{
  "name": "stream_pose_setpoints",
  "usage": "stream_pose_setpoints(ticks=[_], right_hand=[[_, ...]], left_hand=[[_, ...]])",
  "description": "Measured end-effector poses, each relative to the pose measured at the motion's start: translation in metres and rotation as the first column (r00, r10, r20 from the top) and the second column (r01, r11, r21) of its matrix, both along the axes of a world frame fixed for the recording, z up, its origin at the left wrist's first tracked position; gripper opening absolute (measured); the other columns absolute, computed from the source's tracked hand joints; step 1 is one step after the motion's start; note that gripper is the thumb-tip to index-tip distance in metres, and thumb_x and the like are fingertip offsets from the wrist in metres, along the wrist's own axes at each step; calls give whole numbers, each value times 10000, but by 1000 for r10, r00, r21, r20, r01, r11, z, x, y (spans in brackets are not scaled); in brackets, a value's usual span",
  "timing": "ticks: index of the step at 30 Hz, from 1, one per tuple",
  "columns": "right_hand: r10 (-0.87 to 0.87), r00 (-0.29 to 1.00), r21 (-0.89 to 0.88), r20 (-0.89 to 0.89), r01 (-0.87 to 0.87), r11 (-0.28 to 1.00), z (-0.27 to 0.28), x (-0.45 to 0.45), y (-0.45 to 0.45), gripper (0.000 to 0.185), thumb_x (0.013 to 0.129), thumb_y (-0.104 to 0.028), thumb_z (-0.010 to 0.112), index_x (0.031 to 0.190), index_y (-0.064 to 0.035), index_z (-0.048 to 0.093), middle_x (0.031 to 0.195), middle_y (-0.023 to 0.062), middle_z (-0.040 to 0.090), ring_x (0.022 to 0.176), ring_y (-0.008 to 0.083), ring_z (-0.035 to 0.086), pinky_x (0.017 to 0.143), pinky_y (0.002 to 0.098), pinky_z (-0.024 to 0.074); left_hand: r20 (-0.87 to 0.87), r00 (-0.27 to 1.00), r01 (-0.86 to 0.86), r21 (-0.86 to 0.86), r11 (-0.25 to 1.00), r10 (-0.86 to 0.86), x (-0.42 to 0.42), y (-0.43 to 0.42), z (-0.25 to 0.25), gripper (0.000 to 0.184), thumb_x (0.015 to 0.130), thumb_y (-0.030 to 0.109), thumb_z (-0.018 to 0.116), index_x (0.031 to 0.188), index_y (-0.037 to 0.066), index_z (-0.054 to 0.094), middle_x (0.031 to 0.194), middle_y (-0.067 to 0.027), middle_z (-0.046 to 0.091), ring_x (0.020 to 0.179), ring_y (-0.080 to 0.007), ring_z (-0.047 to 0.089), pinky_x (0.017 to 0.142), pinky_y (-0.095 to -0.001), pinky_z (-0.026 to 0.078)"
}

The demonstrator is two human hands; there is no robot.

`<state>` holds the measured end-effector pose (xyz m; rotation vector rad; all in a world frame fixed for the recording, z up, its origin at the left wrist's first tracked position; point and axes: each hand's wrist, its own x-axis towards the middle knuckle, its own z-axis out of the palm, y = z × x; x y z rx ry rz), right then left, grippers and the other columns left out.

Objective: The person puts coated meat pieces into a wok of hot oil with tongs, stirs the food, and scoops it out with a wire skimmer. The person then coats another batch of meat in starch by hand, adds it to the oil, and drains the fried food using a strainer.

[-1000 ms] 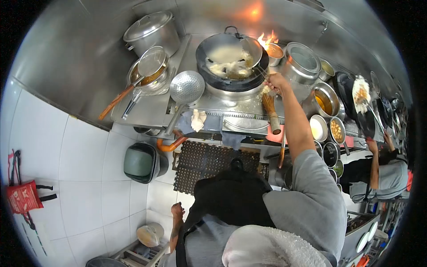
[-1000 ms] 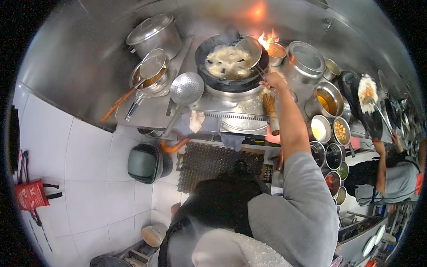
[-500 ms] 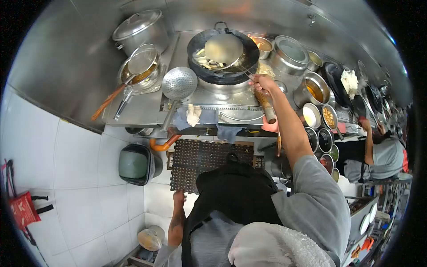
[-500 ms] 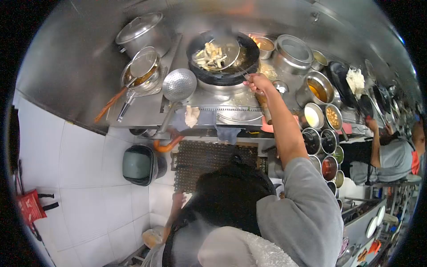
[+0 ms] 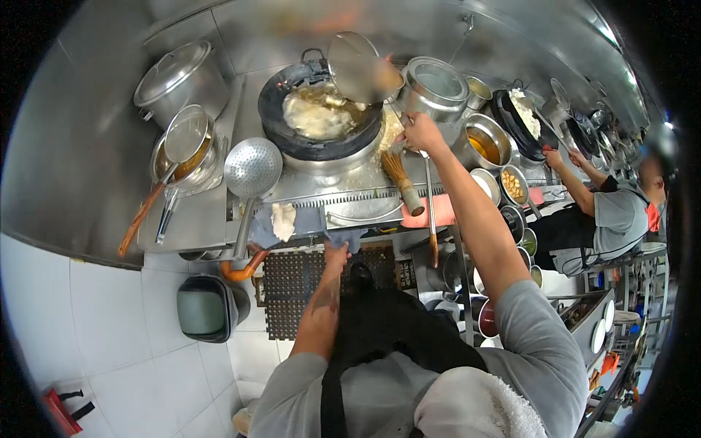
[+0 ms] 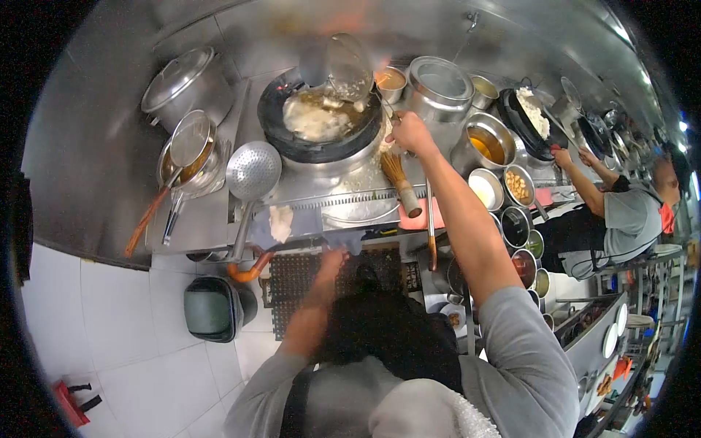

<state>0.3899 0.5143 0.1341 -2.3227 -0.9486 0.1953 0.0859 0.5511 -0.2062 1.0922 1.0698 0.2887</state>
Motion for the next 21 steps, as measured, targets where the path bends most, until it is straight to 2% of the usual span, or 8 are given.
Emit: stream_pose_setpoints(ticks=[3,7,9,12,14,19,20,21], right_hand=[[1,708,211,-706,209,955,14,18,-15,529,870,-82,446,1357,24,267,780,137,654,421,109,447,375,256,361],[-23,720,257,-693,277,926,30,37,-58,416,863,-68,441,1259,54,406,787,143,653,428,98,461,377,248,365],[-199,896,27,-396,228,973,29,49,-71,452,814,-93,538,1225,73,451,854,198,649,532,191,584,454,312,462],[-143,949,-281,283,224,933,5,42,-63,302,755,-94,557,1001,80,578,906,266,631,777,357,647,670,425,519],[-164,970,-290,182,212,933,7,34,-60,211,732,-91,563,874,61,603,946,306,599,953,433,576,845,458,464],[-274,919,-38,284,297,954,-23,39,-65,269,791,-90,529,1026,39,552,884,259,635,815,379,637,685,438,512],[-273,919,-37,286,295,955,-20,32,-60,269,791,-90,529,1026,39,552,884,259,635,815,379,637,685,438,512],[-283,959,79,-34,285,955,-16,20,-54,294,823,-78,497,1095,32,492,879,226,644,781,318,645,636,395,510]], left_hand=[[30,999,-11,-98,995,14,24,29,-65,563,793,110,612,1279,-18,360,682,-114,594,484,-179,594,374,-296,438],[-185,954,272,207,940,-235,-35,22,-53,304,798,177,603,943,-82,537,641,-111,591,479,-217,607,388,-326,445],[-631,675,561,776,-289,-382,-112,24,-85,253,799,194,579,875,-47,559,608,-114,585,514,-239,614,435,-357,462],[-759,547,797,341,499,-354,-219,-10,-112,241,790,247,585,767,7,598,658,-140,612,644,-297,620,586,-416,481],[-668,671,587,212,782,-322,-283,-30,-87,221,800,236,585,828,17,584,657,-118,591,613,-263,599,541,-381,468],[-145,987,-69,34,997,73,-359,-54,-41,235,822,208,586,983,41,548,655,-64,539,534,-180,546,429,-293,436],[-228,959,-230,-281,932,168,-347,-47,-34,324,843,240,588,1075,24,518,675,-47,523,518,-170,526,430,-280,431],[-6,997,76,208,975,-77,-328,-39,-29,427,838,268,617,1148,1,495,780,-55,564,636,-150,551,526,-271,451]])
